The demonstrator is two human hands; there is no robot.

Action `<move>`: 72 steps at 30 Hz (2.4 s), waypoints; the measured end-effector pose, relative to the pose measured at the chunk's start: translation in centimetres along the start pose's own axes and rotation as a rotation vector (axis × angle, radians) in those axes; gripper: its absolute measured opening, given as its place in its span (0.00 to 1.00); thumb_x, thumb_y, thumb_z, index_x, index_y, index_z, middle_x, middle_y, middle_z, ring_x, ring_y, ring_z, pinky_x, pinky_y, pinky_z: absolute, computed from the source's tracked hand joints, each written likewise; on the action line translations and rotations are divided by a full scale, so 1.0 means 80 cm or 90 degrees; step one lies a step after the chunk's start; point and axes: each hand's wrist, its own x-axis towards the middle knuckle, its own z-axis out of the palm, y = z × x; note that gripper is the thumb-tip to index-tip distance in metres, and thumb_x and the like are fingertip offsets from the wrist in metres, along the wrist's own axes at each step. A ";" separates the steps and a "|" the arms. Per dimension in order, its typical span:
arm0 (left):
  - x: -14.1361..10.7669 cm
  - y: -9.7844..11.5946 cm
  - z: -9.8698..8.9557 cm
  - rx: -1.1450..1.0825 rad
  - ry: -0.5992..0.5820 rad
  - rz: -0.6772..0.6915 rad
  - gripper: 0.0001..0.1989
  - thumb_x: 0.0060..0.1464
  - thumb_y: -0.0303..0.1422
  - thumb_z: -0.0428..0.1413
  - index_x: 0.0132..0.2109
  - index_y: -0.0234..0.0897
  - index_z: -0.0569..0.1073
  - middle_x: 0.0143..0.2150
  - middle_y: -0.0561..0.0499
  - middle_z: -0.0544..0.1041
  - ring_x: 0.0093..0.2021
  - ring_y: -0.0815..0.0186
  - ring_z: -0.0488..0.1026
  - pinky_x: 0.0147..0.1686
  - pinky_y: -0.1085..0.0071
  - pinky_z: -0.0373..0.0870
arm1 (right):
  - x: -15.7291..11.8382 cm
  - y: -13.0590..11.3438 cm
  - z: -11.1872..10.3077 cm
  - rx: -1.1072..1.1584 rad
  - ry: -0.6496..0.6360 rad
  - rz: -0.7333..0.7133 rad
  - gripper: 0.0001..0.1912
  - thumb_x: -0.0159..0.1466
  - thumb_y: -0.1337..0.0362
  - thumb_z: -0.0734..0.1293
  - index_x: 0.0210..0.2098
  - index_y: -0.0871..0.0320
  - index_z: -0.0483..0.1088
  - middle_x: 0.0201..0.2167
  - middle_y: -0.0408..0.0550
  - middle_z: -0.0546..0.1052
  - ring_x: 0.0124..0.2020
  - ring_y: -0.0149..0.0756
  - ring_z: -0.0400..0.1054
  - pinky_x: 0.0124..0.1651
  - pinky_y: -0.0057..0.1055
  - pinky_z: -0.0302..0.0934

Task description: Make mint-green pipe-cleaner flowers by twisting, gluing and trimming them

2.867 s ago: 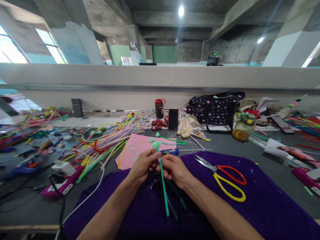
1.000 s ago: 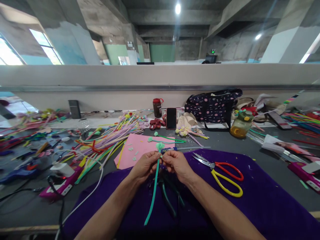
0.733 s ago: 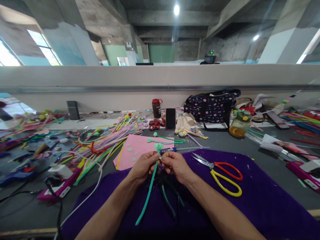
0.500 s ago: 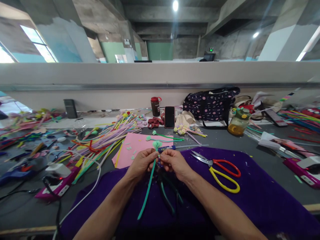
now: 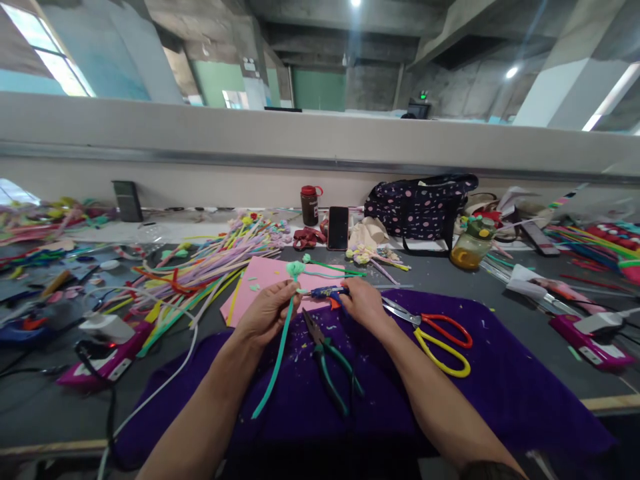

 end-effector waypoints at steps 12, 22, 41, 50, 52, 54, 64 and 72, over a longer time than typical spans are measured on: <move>-0.013 0.006 0.004 0.041 0.002 0.071 0.14 0.45 0.40 0.58 0.26 0.33 0.65 0.19 0.57 0.69 0.11 0.81 0.55 0.11 0.82 0.48 | 0.008 0.016 0.012 0.068 -0.105 0.094 0.14 0.46 0.54 0.68 0.18 0.59 0.68 0.16 0.43 0.70 0.22 0.33 0.64 0.24 0.26 0.48; -0.013 0.003 0.002 0.263 0.213 0.291 0.10 0.48 0.39 0.55 0.28 0.36 0.68 0.22 0.55 0.70 0.17 0.75 0.60 0.19 0.78 0.56 | -0.020 -0.008 -0.017 0.589 0.115 0.052 0.14 0.52 0.58 0.67 0.36 0.59 0.68 0.19 0.38 0.66 0.20 0.27 0.57 0.22 0.24 0.51; -0.018 0.002 0.009 0.495 0.272 0.395 0.05 0.47 0.35 0.55 0.27 0.40 0.72 0.24 0.52 0.69 0.27 0.67 0.64 0.30 0.74 0.57 | -0.039 -0.029 -0.026 0.717 0.117 0.031 0.14 0.52 0.62 0.67 0.38 0.58 0.65 0.26 0.44 0.73 0.20 0.29 0.61 0.24 0.27 0.56; -0.009 0.003 0.001 0.133 0.106 0.134 0.14 0.46 0.41 0.56 0.27 0.33 0.67 0.22 0.54 0.70 0.13 0.79 0.56 0.14 0.80 0.48 | -0.054 -0.044 -0.029 0.646 0.095 -0.028 0.15 0.54 0.63 0.65 0.41 0.59 0.66 0.23 0.43 0.70 0.21 0.29 0.59 0.25 0.27 0.55; -0.007 0.002 0.000 0.095 0.100 0.102 0.14 0.45 0.41 0.57 0.26 0.33 0.67 0.20 0.55 0.69 0.13 0.80 0.55 0.13 0.80 0.48 | -0.057 -0.045 -0.028 0.620 0.094 -0.031 0.12 0.54 0.63 0.65 0.38 0.59 0.68 0.21 0.42 0.69 0.20 0.29 0.59 0.25 0.28 0.55; -0.006 0.002 -0.001 0.079 0.093 0.077 0.14 0.44 0.41 0.58 0.26 0.32 0.67 0.16 0.56 0.66 0.12 0.80 0.54 0.12 0.81 0.47 | -0.059 -0.045 -0.027 0.576 0.110 -0.036 0.10 0.54 0.62 0.65 0.36 0.59 0.69 0.20 0.42 0.69 0.21 0.31 0.60 0.27 0.29 0.56; -0.003 0.001 -0.002 0.023 0.066 0.033 0.15 0.44 0.40 0.58 0.24 0.32 0.66 0.13 0.59 0.62 0.10 0.81 0.51 0.11 0.82 0.45 | -0.072 -0.045 -0.023 0.365 0.156 -0.094 0.13 0.60 0.56 0.60 0.30 0.57 0.71 0.23 0.46 0.70 0.25 0.35 0.62 0.31 0.31 0.56; -0.003 -0.004 -0.001 0.061 0.061 0.047 0.14 0.46 0.40 0.57 0.25 0.33 0.67 0.12 0.59 0.61 0.11 0.80 0.51 0.12 0.82 0.45 | -0.075 -0.046 -0.020 0.316 0.171 -0.109 0.12 0.60 0.56 0.61 0.34 0.57 0.69 0.20 0.44 0.68 0.23 0.35 0.62 0.29 0.30 0.55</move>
